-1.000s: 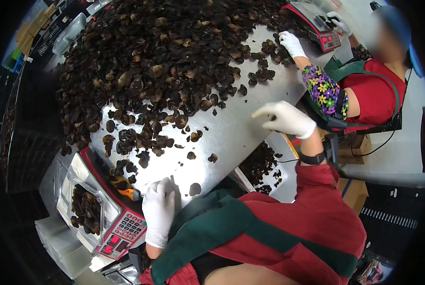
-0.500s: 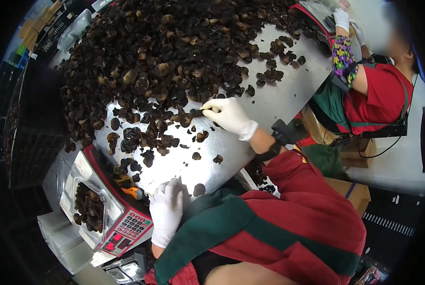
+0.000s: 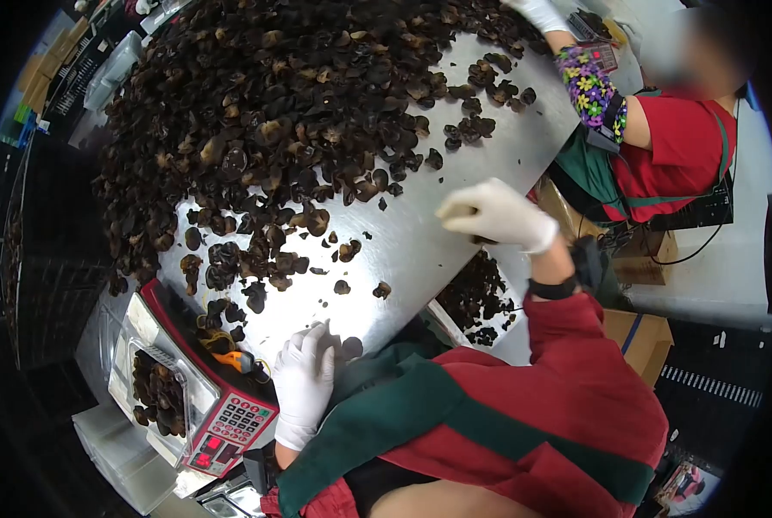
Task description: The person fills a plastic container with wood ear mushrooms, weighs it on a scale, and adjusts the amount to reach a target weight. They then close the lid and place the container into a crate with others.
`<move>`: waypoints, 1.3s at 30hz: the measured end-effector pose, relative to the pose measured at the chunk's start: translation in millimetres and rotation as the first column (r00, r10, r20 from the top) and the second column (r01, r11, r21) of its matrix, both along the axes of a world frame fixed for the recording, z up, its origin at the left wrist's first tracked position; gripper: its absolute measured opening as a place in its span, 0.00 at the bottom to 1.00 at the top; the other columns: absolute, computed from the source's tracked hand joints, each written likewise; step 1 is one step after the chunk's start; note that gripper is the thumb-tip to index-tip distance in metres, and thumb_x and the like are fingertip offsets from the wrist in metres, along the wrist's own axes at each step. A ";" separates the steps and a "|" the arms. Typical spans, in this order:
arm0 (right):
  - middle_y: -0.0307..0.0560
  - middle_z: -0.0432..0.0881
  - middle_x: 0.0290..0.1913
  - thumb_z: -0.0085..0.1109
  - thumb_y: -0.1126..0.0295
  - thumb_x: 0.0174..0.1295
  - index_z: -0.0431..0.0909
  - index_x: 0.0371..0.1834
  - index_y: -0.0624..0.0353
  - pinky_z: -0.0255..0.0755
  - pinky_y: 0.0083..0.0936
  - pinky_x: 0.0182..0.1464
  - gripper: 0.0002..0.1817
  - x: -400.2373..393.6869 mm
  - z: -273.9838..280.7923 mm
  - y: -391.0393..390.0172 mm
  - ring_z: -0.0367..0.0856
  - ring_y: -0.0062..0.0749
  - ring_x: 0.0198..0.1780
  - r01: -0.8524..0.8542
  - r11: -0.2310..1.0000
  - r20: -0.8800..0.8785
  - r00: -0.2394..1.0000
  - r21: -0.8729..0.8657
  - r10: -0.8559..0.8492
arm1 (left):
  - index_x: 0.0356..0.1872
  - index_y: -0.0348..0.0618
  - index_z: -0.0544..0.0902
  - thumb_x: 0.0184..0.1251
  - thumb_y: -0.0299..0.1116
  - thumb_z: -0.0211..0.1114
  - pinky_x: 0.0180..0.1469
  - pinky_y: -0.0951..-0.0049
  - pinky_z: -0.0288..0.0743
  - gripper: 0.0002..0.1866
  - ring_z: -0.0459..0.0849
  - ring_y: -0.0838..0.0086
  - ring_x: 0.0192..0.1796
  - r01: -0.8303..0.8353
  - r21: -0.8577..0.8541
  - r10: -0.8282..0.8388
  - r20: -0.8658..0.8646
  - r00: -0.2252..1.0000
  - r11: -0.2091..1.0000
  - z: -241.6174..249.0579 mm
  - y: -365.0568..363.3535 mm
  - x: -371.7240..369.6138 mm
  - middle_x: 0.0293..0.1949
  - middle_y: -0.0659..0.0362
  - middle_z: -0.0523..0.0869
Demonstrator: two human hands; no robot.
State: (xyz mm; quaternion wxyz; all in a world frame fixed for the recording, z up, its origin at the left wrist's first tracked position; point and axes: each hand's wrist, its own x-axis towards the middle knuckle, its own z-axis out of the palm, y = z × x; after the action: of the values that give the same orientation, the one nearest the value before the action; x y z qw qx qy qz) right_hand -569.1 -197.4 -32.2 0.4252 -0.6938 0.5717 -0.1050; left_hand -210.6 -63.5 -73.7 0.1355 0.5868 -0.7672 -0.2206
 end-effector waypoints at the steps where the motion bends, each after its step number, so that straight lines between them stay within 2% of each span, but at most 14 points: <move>1: 0.49 0.89 0.33 0.63 0.63 0.62 0.86 0.47 0.56 0.81 0.31 0.44 0.14 21.4 -6.7 -7.7 0.89 0.36 0.36 0.017 0.994 0.033 0.999 -0.107 -0.013 | 0.59 0.47 0.79 0.63 0.31 0.67 0.53 0.59 0.74 0.21 0.81 0.58 0.49 -0.001 0.003 0.001 -0.003 1.000 1.000 0.4 0.6 -0.6 0.47 0.55 0.82; 5: 0.49 0.87 0.29 0.63 0.64 0.62 0.83 0.54 0.53 0.79 0.34 0.34 0.17 122.2 -50.6 -44.6 0.87 0.40 0.29 -0.060 0.878 -0.127 0.992 -0.475 -0.001 | 0.59 0.47 0.79 0.63 0.32 0.67 0.53 0.59 0.75 0.21 0.81 0.58 0.49 -0.014 -0.007 0.014 0.019 1.000 1.000 4.5 2.9 0.2 0.48 0.56 0.82; 8: 0.52 0.86 0.29 0.60 0.64 0.63 0.82 0.54 0.52 0.79 0.40 0.36 0.17 170.3 -91.7 -78.6 0.87 0.46 0.34 -0.227 0.891 -0.493 0.870 -0.393 0.004 | 0.58 0.48 0.79 0.64 0.32 0.67 0.53 0.58 0.75 0.21 0.81 0.58 0.49 -0.038 -0.001 0.038 0.028 0.999 0.999 4.5 6.5 0.8 0.48 0.56 0.82; 10: 0.51 0.87 0.31 0.59 0.65 0.62 0.85 0.49 0.53 0.80 0.39 0.38 0.14 166.6 -85.3 -77.7 0.88 0.46 0.35 -0.194 0.872 -0.464 0.885 -0.449 -0.042 | 0.58 0.47 0.79 0.64 0.32 0.67 0.53 0.58 0.75 0.21 0.81 0.57 0.49 -0.040 -0.009 0.040 0.025 0.999 0.999 3.1 8.9 3.8 0.48 0.56 0.82; 13: 0.48 0.87 0.34 0.55 0.66 0.60 0.86 0.33 0.51 0.79 0.38 0.41 0.09 150.6 -71.8 -65.9 0.87 0.45 0.36 0.015 0.927 -0.015 1.000 -0.375 -0.022 | 0.59 0.47 0.79 0.64 0.32 0.67 0.54 0.58 0.75 0.21 0.81 0.57 0.50 -0.053 0.004 0.053 0.013 0.999 0.999 -0.6 10.2 6.1 0.48 0.55 0.82; 15: 0.44 0.86 0.28 0.60 0.68 0.62 0.86 0.36 0.60 0.76 0.28 0.37 0.09 104.2 -56.7 -57.1 0.84 0.27 0.31 -0.042 0.999 0.363 0.931 0.028 0.029 | 0.59 0.47 0.79 0.64 0.32 0.67 0.54 0.58 0.75 0.21 0.81 0.57 0.50 -0.050 0.011 0.050 0.004 0.999 0.999 -1.2 9.4 5.6 0.48 0.55 0.82; 18: 0.38 0.81 0.24 0.62 0.67 0.63 0.85 0.35 0.61 0.72 0.22 0.30 0.08 38.7 -36.9 -35.1 0.76 0.19 0.23 -0.283 0.950 0.348 0.911 0.131 0.223 | 0.60 0.48 0.78 0.64 0.31 0.67 0.56 0.58 0.75 0.22 0.81 0.57 0.52 -0.021 0.043 0.022 -0.033 0.999 0.999 1.9 5.1 5.0 0.49 0.55 0.82; 23: 0.43 0.87 0.28 0.65 0.66 0.61 0.88 0.40 0.59 0.77 0.24 0.31 0.10 -14.0 -3.8 -13.7 0.83 0.21 0.27 -0.232 0.931 0.183 0.965 0.282 0.186 | 0.61 0.48 0.78 0.65 0.31 0.66 0.58 0.58 0.74 0.22 0.81 0.57 0.54 0.011 0.098 -0.006 -0.051 0.999 0.995 -0.8 2.1 1.6 0.52 0.54 0.83; 26: 0.46 0.87 0.28 0.64 0.66 0.61 0.87 0.39 0.61 0.78 0.24 0.36 0.10 21.1 -6.3 -44.2 0.86 0.24 0.30 0.038 0.995 0.126 0.992 -0.092 -0.026 | 0.61 0.48 0.78 0.65 0.31 0.66 0.58 0.58 0.74 0.22 0.81 0.57 0.55 0.046 0.101 -0.041 -0.054 0.998 0.994 -5.5 3.4 -0.4 0.54 0.54 0.83; 27: 0.48 0.88 0.31 0.64 0.60 0.61 0.87 0.39 0.58 0.79 0.28 0.41 0.13 41.9 -4.9 -58.2 0.88 0.32 0.33 0.210 0.977 0.203 0.956 0.037 -0.213 | 0.61 0.48 0.78 0.65 0.31 0.66 0.58 0.58 0.74 0.22 0.81 0.57 0.55 0.049 0.099 -0.044 -0.050 0.998 0.994 -5.6 3.6 -0.6 0.54 0.54 0.83; 28: 0.48 0.89 0.34 0.64 0.52 0.61 0.88 0.39 0.54 0.80 0.34 0.44 0.17 53.6 -31.1 -85.3 0.89 0.41 0.38 0.162 0.917 -0.007 0.984 -0.363 -0.177 | 0.61 0.48 0.78 0.65 0.31 0.66 0.59 0.58 0.74 0.22 0.81 0.57 0.55 0.045 0.107 -0.040 -0.047 0.998 0.993 -4.6 4.3 -0.5 0.54 0.54 0.83; 34: 0.52 0.89 0.38 0.67 0.48 0.57 0.88 0.43 0.52 0.80 0.38 0.49 0.21 127.5 -54.1 -151.5 0.88 0.47 0.44 0.033 0.918 -0.368 0.910 -0.396 -0.192 | 0.62 0.49 0.77 0.66 0.32 0.66 0.58 0.58 0.74 0.22 0.81 0.57 0.54 0.007 0.125 -0.005 -0.014 1.000 0.992 -2.1 8.8 6.1 0.53 0.55 0.83; 36: 0.53 0.88 0.37 0.67 0.51 0.57 0.89 0.41 0.53 0.80 0.39 0.49 0.19 116.7 -59.5 -145.0 0.87 0.48 0.44 0.101 0.875 -0.138 0.973 -0.473 -0.187 | 0.62 0.49 0.78 0.66 0.32 0.66 0.58 0.58 0.74 0.22 0.81 0.56 0.54 -0.021 0.142 0.022 -0.004 1.000 0.990 -3.3 8.7 6.8 0.52 0.55 0.83; 39: 0.42 0.83 0.24 0.69 0.61 0.61 0.87 0.37 0.61 0.71 0.23 0.31 0.13 96.3 -58.4 -133.3 0.78 0.22 0.24 0.248 0.951 0.278 0.941 -0.182 -0.192 | 0.62 0.49 0.78 0.65 0.32 0.66 0.57 0.58 0.75 0.22 0.81 0.56 0.54 0.006 0.110 -0.003 -0.025 1.000 0.994 -3.0 6.9 4.2 0.51 0.54 0.83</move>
State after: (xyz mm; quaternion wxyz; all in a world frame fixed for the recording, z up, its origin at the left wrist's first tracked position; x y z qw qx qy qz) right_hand -472.8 -330.6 -90.6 0.4038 -0.6474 0.5715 -0.3021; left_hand -206.4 -56.6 -76.7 0.1119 0.5889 -0.7534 -0.2704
